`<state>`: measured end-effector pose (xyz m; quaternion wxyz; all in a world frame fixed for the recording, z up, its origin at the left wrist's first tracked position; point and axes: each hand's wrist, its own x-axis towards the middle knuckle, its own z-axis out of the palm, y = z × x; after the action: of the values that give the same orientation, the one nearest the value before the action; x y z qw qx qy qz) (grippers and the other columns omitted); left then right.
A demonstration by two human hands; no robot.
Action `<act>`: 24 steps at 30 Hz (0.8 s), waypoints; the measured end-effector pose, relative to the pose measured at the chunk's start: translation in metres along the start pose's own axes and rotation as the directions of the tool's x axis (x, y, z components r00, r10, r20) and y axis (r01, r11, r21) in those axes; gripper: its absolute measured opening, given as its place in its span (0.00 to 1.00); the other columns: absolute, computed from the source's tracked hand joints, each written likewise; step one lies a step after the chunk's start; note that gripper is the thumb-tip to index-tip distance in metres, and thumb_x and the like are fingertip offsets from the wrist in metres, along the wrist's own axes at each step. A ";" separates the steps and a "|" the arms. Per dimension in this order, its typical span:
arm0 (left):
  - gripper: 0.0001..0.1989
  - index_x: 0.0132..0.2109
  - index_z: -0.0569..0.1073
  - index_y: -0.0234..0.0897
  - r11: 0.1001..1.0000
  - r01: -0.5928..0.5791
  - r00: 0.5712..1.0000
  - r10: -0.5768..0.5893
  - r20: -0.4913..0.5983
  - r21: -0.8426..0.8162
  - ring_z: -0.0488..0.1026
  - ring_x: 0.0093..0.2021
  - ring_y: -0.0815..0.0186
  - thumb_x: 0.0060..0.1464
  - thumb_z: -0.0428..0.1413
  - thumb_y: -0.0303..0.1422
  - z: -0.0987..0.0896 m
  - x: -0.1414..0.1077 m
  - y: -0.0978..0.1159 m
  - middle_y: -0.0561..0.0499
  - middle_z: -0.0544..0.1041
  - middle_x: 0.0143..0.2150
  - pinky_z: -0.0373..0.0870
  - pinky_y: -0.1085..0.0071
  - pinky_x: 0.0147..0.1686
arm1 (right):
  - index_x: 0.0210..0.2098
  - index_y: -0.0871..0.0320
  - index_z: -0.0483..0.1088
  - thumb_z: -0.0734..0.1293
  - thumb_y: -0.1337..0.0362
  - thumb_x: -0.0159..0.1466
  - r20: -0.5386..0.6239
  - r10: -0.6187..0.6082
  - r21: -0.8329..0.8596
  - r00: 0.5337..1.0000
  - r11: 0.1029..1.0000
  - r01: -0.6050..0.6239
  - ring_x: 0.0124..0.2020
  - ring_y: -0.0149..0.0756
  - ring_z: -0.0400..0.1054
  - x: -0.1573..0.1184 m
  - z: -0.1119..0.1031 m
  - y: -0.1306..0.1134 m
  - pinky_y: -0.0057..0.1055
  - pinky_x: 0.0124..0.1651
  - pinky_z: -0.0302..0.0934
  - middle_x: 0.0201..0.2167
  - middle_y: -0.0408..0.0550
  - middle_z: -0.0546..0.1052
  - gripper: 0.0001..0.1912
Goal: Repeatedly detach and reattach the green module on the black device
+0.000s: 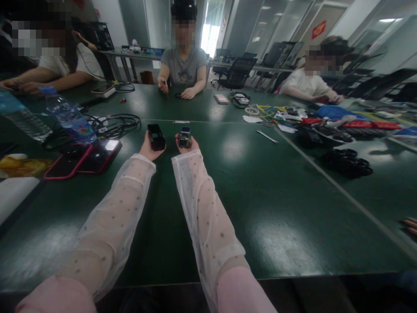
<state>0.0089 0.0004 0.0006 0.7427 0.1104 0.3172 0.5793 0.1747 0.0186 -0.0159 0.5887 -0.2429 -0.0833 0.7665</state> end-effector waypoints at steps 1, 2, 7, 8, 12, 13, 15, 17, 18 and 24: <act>0.27 0.52 0.70 0.39 1.000 -0.007 1.000 0.007 -0.014 -0.023 0.72 0.31 0.66 0.60 0.44 0.55 0.001 0.000 0.000 0.49 0.74 0.31 0.69 0.72 0.32 | 0.45 0.62 0.67 0.50 0.58 0.72 0.000 -0.002 0.001 1.000 1.000 0.002 0.38 0.35 0.76 0.000 0.000 0.000 0.29 0.34 0.73 0.34 0.53 0.79 0.19; 0.26 0.51 0.70 0.39 0.999 -0.017 0.999 0.016 -0.036 -0.051 0.72 0.31 0.66 0.60 0.45 0.54 0.001 -0.001 0.000 0.49 0.74 0.31 0.69 0.72 0.32 | 0.45 0.62 0.67 0.50 0.59 0.72 0.000 -0.002 0.000 1.000 1.000 0.002 0.38 0.35 0.76 0.001 0.000 0.000 0.29 0.34 0.73 0.34 0.53 0.79 0.20; 0.25 0.49 0.71 0.37 0.995 -0.019 0.997 0.012 -0.071 -0.096 0.72 0.30 0.65 0.60 0.47 0.53 0.004 -0.002 0.000 0.48 0.74 0.30 0.68 0.71 0.32 | 0.46 0.63 0.67 0.50 0.60 0.72 0.006 0.000 -0.006 1.000 1.000 0.000 0.37 0.35 0.76 0.001 0.001 0.000 0.29 0.34 0.73 0.33 0.52 0.79 0.19; 0.25 0.49 0.71 0.37 0.995 -0.021 0.997 0.014 -0.073 -0.100 0.72 0.31 0.64 0.60 0.47 0.53 0.004 -0.002 0.000 0.48 0.74 0.30 0.68 0.70 0.32 | 0.46 0.63 0.67 0.50 0.60 0.72 0.004 0.001 -0.004 1.000 1.000 -0.001 0.37 0.35 0.76 0.001 0.001 0.000 0.29 0.34 0.73 0.33 0.52 0.79 0.19; 0.26 0.50 0.71 0.36 0.995 -0.029 0.997 0.021 -0.079 -0.100 0.72 0.32 0.63 0.60 0.47 0.53 0.002 0.001 -0.001 0.48 0.74 0.31 0.68 0.69 0.33 | 0.45 0.62 0.68 0.51 0.60 0.72 -0.003 0.011 -0.003 1.000 1.000 -0.011 0.36 0.34 0.75 0.000 0.002 0.000 0.28 0.33 0.73 0.33 0.51 0.78 0.18; 0.26 0.50 0.71 0.36 0.995 -0.030 0.997 0.022 -0.078 -0.097 0.72 0.32 0.63 0.60 0.47 0.53 0.001 0.001 -0.001 0.48 0.74 0.31 0.68 0.69 0.33 | 0.45 0.63 0.68 0.51 0.60 0.72 -0.001 0.015 -0.005 1.000 1.000 -0.015 0.36 0.34 0.75 0.000 0.002 0.000 0.28 0.33 0.73 0.33 0.51 0.78 0.18; 0.26 0.50 0.71 0.37 0.995 -0.034 0.997 0.027 -0.074 -0.092 0.72 0.32 0.64 0.60 0.47 0.53 0.001 0.002 -0.001 0.48 0.74 0.31 0.67 0.69 0.33 | 0.44 0.63 0.68 0.53 0.59 0.72 0.003 0.018 -0.006 1.000 1.000 -0.018 0.37 0.34 0.75 0.000 0.002 0.000 0.28 0.33 0.73 0.33 0.51 0.78 0.17; 0.26 0.50 0.71 0.37 0.995 -0.038 0.997 0.032 -0.072 -0.089 0.72 0.31 0.64 0.60 0.47 0.53 0.001 0.001 -0.001 0.48 0.74 0.31 0.67 0.69 0.32 | 0.44 0.63 0.68 0.53 0.60 0.72 0.004 0.019 -0.006 1.000 1.000 -0.019 0.37 0.34 0.75 0.000 0.001 0.000 0.28 0.34 0.73 0.33 0.51 0.78 0.16; 0.26 0.50 0.71 0.36 0.995 -0.039 0.997 0.032 -0.073 -0.089 0.72 0.31 0.64 0.60 0.47 0.53 0.002 0.001 -0.001 0.48 0.74 0.31 0.67 0.69 0.32 | 0.43 0.63 0.68 0.53 0.60 0.72 0.003 0.016 -0.005 1.000 1.000 -0.016 0.37 0.34 0.75 0.001 0.001 0.000 0.28 0.34 0.73 0.33 0.51 0.78 0.16; 0.26 0.50 0.70 0.36 0.995 -0.024 0.997 0.017 -0.073 -0.100 0.72 0.32 0.64 0.60 0.47 0.53 0.004 -0.002 -0.001 0.48 0.75 0.31 0.68 0.69 0.32 | 0.43 0.64 0.68 0.54 0.66 0.71 0.011 0.021 -0.010 1.000 1.000 -0.021 0.39 0.34 0.76 0.005 -0.003 0.001 0.27 0.35 0.73 0.33 0.52 0.79 0.14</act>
<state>0.0112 -0.0009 0.0038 0.7293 0.0552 0.3132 0.6058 0.1746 0.0226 -0.0198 0.5789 -0.2423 -0.0878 0.7736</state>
